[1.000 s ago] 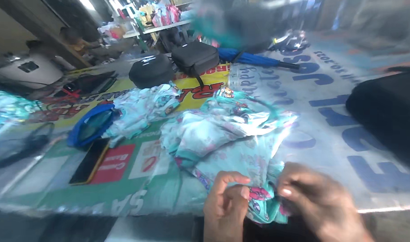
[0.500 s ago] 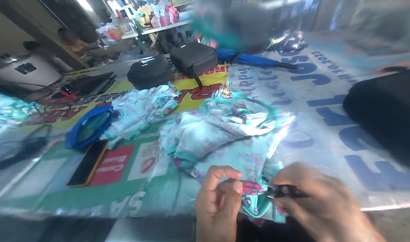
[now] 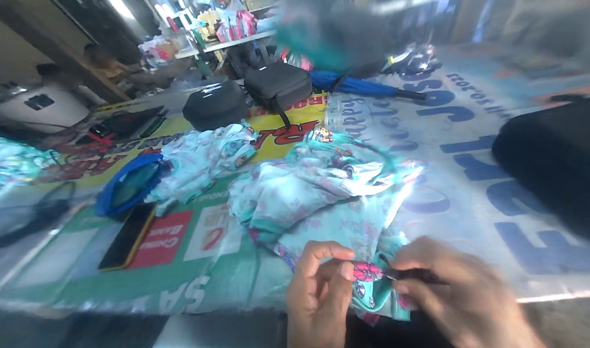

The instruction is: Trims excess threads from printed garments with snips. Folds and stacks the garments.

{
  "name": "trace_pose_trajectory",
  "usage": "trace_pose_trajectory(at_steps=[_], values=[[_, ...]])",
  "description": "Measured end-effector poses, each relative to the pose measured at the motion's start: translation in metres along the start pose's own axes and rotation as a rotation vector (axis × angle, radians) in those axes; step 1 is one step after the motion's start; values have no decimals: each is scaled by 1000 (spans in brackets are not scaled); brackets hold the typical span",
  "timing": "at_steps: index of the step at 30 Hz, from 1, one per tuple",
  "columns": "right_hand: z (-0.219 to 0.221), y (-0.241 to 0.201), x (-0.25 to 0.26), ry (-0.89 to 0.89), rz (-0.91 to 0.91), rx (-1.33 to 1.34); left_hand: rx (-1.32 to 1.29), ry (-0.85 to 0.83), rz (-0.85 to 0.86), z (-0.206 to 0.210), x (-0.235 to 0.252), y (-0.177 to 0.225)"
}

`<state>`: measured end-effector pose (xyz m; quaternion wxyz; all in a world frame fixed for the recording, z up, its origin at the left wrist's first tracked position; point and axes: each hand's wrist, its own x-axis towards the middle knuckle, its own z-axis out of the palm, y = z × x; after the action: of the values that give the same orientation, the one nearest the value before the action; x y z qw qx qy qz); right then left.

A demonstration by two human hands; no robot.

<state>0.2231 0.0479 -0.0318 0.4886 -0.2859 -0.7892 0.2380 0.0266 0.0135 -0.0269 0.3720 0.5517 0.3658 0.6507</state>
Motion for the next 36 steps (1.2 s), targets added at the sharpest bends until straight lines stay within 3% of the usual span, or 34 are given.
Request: trace_pose_trajectory(at_steps=[3,8,15,22,31,36], values=[[4,-1,1,1,25,53,-38,17,-40,-2,0,-3],[13,9,4,17,-94,-77,-44,-5,-91,-1,-2,-7],[7,22,9,-223,220,191,86,-255,-80,-8,-3,-14],[8,12,4,-168,93,-41,338,-262,-15,-4,-3,-17],[-13,-5,5,-196,133,-313,225,-278,-59,-11,3,-17],[-14,6,3,-239,93,-229,253,-240,-53,-9,6,-16]])
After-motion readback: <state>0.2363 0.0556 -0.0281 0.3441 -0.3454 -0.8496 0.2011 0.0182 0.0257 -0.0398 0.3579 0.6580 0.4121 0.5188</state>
